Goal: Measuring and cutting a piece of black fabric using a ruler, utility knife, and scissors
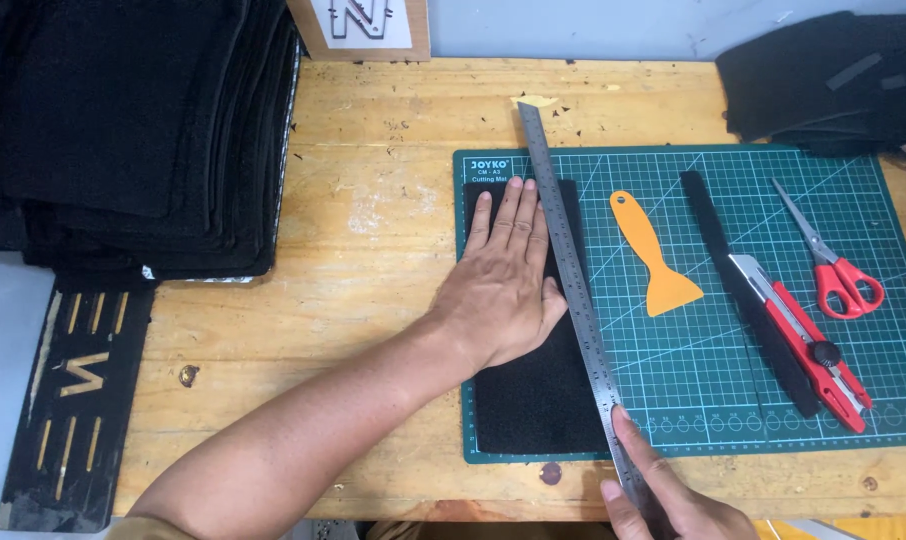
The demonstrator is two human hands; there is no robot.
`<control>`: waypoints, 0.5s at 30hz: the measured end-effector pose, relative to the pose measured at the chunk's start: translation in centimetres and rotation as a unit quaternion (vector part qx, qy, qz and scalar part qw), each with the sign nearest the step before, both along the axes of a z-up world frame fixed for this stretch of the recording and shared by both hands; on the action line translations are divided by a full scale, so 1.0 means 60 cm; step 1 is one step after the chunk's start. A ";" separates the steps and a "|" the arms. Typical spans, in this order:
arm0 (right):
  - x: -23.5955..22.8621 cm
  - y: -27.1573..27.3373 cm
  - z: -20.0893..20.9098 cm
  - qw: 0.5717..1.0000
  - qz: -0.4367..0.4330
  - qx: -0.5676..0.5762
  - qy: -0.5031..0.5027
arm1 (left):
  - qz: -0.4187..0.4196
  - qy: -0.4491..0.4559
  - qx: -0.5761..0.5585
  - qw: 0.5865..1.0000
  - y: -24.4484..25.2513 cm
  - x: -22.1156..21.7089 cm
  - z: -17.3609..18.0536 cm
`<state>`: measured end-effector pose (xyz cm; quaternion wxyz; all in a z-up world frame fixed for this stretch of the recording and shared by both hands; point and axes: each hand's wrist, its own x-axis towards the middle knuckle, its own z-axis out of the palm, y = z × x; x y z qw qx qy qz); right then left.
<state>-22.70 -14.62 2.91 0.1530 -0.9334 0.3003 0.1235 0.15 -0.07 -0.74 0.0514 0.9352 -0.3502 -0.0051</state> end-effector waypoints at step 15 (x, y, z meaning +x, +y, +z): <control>-0.018 -0.016 -0.053 0.989 0.116 -0.089 0.026 | -0.013 -0.032 -0.088 0.996 0.009 -0.004 -0.012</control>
